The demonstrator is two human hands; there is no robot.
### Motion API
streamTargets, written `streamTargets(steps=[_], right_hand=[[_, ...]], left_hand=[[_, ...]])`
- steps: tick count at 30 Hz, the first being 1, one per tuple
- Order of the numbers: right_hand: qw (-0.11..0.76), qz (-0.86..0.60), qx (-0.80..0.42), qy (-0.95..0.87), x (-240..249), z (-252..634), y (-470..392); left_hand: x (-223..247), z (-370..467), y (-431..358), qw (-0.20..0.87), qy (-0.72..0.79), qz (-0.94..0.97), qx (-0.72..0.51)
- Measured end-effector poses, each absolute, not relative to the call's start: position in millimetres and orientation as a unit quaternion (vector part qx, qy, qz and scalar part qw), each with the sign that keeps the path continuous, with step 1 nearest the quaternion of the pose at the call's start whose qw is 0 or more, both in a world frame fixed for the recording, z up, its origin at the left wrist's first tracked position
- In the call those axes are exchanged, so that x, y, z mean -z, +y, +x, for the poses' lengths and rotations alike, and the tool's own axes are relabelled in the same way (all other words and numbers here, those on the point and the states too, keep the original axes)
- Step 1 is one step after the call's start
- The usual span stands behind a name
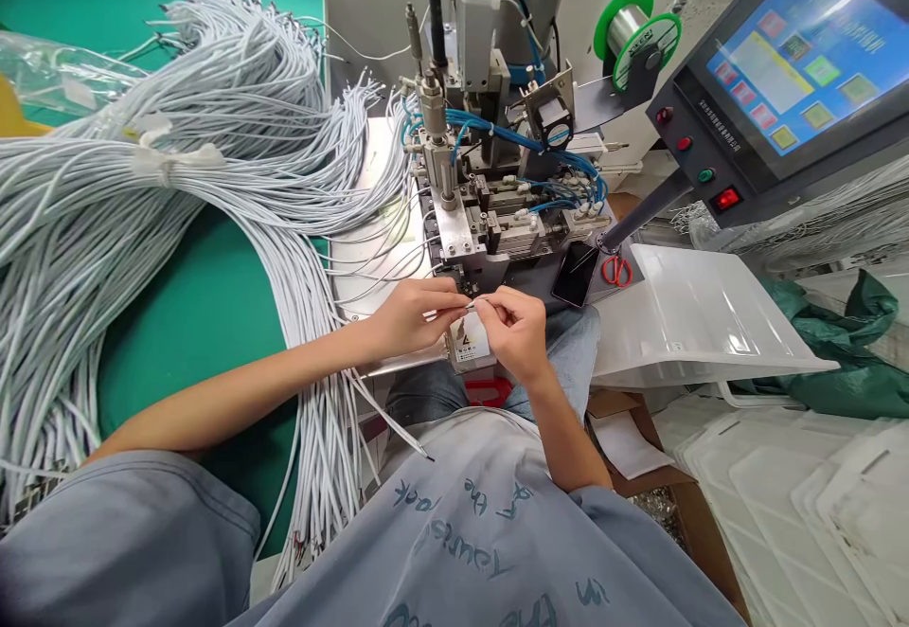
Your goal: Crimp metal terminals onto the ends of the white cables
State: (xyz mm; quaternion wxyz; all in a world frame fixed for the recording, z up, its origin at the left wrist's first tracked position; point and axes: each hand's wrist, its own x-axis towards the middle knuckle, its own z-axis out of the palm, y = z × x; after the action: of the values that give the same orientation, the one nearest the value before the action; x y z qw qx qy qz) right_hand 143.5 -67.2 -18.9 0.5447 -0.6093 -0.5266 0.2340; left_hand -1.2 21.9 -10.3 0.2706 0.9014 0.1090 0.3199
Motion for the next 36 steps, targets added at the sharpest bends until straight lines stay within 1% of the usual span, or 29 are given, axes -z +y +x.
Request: streamTargets(steps=[3,5,7,9,11,12,14,16,17,19,23,25,27,32,34,36], right_hand=[[0.593,-0.609,-0.218,-0.48,26,132,-66],[0.598,-0.622,-0.157,-0.48,30,125,-66],[0.572,-0.637,-0.083,-0.51,31,122,-65],[0.536,-0.642,-0.057,-0.545,30,127,-64],[0.516,-0.639,-0.107,-0.56,29,135,-61],[0.511,-0.636,-0.151,-0.558,28,140,-59],[0.503,-0.627,-0.236,-0.547,28,149,-56],[0.494,-0.614,-0.285,-0.545,29,154,-53],[0.497,-0.607,-0.291,-0.547,29,155,-53],[0.52,-0.597,-0.273,-0.546,31,152,-52],[0.563,-0.612,-0.198,-0.519,38,140,-53],[0.569,-0.622,-0.191,-0.503,41,136,-53],[0.567,-0.633,-0.191,-0.49,42,136,-53],[0.52,-0.64,-0.173,-0.538,36,144,-53],[0.498,-0.638,-0.127,-0.574,33,146,-53],[0.48,-0.636,-0.05,-0.603,33,148,-53]], left_hand=[[10,0,20,0.285,0.125,0.888,-0.339],[12,-1,19,0.248,0.132,0.9,-0.334],[13,-2,21,0.151,0.126,0.93,-0.311],[13,-4,24,0.021,0.099,0.956,-0.274],[12,-6,29,-0.08,0.061,0.964,-0.246],[11,-7,32,-0.108,0.043,0.964,-0.237],[10,-7,35,-0.124,0.024,0.967,-0.224],[10,-7,35,-0.092,0.039,0.972,-0.211],[11,-7,34,-0.059,0.058,0.975,-0.209],[14,-5,31,0.04,0.106,0.969,-0.219],[17,-1,25,0.273,0.173,0.911,-0.255],[17,1,25,0.343,0.188,0.884,-0.258],[16,1,25,0.359,0.201,0.875,-0.256],[15,0,25,0.324,0.2,0.888,-0.259],[16,0,24,0.319,0.196,0.889,-0.262],[15,0,24,0.316,0.198,0.891,-0.259]])
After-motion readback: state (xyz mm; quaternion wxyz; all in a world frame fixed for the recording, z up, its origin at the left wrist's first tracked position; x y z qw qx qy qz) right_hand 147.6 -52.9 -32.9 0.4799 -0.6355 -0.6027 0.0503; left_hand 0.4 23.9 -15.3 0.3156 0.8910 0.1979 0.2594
